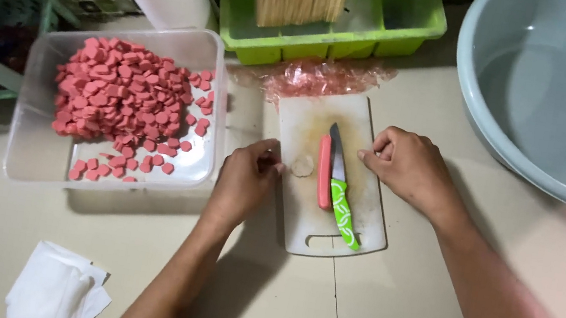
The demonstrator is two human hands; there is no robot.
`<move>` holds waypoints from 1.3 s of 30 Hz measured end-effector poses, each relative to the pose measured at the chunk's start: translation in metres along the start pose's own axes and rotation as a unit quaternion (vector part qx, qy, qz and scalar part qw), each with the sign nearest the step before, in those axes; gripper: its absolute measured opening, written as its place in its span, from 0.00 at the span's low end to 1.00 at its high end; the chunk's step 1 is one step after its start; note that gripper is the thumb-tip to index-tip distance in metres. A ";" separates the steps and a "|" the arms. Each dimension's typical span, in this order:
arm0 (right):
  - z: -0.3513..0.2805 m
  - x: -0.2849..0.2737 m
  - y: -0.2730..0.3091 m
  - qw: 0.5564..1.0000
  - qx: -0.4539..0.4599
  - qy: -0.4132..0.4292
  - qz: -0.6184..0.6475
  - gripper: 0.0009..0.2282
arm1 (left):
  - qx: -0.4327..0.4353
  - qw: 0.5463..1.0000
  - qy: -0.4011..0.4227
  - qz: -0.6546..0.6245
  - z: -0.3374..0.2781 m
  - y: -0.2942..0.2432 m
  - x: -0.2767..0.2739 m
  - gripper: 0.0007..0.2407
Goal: Slicing pink sausages into small pieces on a white cutting board using a green-handled knife.
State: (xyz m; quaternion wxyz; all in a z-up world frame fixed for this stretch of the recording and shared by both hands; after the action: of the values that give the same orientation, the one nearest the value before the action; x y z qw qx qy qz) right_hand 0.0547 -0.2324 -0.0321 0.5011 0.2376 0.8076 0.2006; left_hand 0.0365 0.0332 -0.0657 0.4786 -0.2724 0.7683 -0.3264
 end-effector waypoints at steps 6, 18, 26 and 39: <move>0.008 0.009 -0.016 0.984 -0.009 0.012 0.176 0.10 | -0.007 0.999 0.008 -0.046 0.001 0.000 0.001 0.17; 0.005 0.027 -0.039 0.954 -0.034 0.026 0.298 0.08 | -0.002 0.972 0.073 -0.224 -0.026 -0.020 0.016 0.20; -0.018 0.035 -0.048 0.932 -0.028 0.049 0.358 0.08 | -0.007 0.959 0.092 -0.268 -0.038 -0.026 0.014 0.22; 0.012 0.016 -0.039 0.917 -0.114 -0.001 0.382 0.11 | 0.047 0.973 0.013 -0.224 -0.008 -0.030 -0.008 0.26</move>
State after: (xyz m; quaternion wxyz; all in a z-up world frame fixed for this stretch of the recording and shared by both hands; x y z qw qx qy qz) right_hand 0.0520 -0.2531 -0.0701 0.4104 0.4697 0.6263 0.4676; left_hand 0.0358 0.0217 -0.0359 0.3954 -0.4107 0.6776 -0.4646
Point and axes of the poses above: each hand's wrist, its own z-axis towards the middle knuckle, its own x-axis out of the palm, y = z × x, the point moved 4 cm from there along z, towards the middle knuckle, and after that the axes turned 9 degrees about y, right-handed, at the moved point
